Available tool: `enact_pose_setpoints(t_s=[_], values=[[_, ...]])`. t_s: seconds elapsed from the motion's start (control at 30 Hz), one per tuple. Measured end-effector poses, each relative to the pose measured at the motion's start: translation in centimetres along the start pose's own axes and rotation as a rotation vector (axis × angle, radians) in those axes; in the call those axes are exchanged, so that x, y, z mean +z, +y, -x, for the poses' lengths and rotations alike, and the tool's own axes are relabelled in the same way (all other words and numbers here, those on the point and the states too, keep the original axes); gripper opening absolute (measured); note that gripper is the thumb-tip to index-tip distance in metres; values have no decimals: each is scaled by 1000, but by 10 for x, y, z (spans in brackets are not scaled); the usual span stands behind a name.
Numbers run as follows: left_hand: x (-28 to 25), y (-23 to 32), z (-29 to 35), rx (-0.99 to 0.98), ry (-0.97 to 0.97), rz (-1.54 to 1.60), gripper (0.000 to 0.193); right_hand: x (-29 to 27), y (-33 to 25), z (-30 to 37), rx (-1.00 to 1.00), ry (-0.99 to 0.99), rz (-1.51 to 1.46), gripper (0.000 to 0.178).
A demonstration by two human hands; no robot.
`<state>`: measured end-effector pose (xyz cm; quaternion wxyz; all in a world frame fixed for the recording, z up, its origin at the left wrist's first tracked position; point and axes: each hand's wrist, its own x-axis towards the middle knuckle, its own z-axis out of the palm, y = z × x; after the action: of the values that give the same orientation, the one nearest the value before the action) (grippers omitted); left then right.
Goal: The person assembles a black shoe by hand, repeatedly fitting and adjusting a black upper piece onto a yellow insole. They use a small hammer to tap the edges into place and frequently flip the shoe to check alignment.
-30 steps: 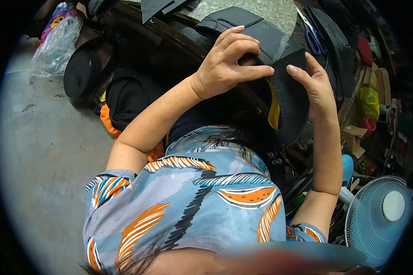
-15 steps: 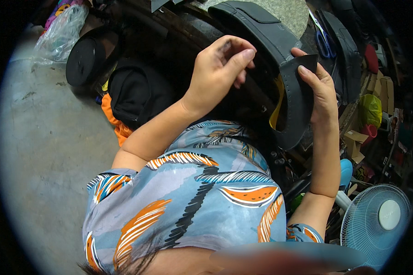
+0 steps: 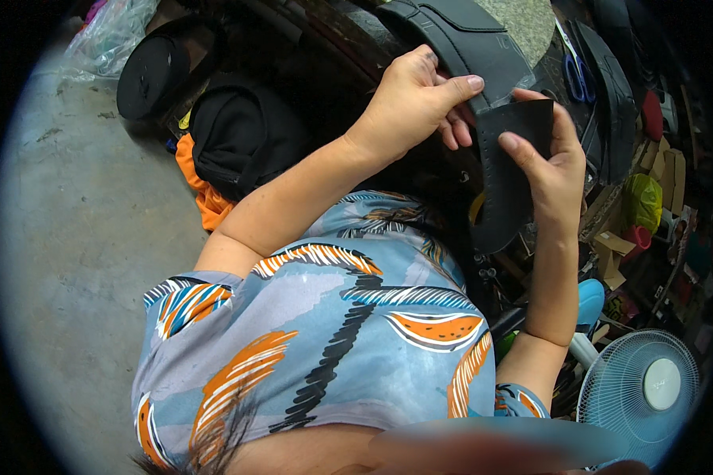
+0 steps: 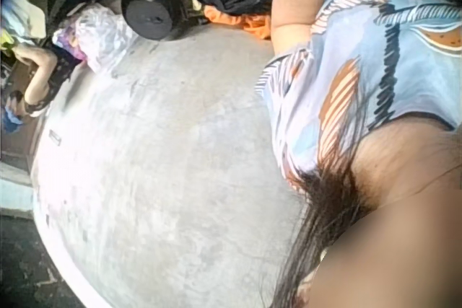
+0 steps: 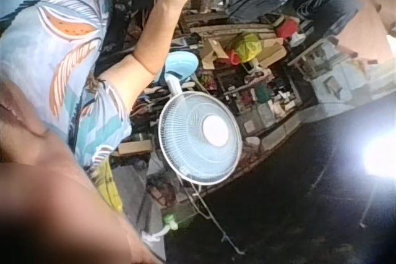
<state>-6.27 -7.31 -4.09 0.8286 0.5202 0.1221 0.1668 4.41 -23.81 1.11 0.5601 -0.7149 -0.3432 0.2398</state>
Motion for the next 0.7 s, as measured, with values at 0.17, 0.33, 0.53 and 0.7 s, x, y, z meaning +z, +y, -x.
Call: enact_pose_setpoints(t_s=[0.17,0.33,0.53,0.7], values=[[2,-5,1,33,41,-61,26,5,-7,15,-301,9,368,43],[0,-5,2,33,21,-70,25,3,-3,9,-155,31,198,36],[-4,-8,2,77,23,-111,25,-8,-15,9,-126,8,54,33],[-7,-8,2,94,15,-106,27,-13,-13,6,-33,-5,42,34]])
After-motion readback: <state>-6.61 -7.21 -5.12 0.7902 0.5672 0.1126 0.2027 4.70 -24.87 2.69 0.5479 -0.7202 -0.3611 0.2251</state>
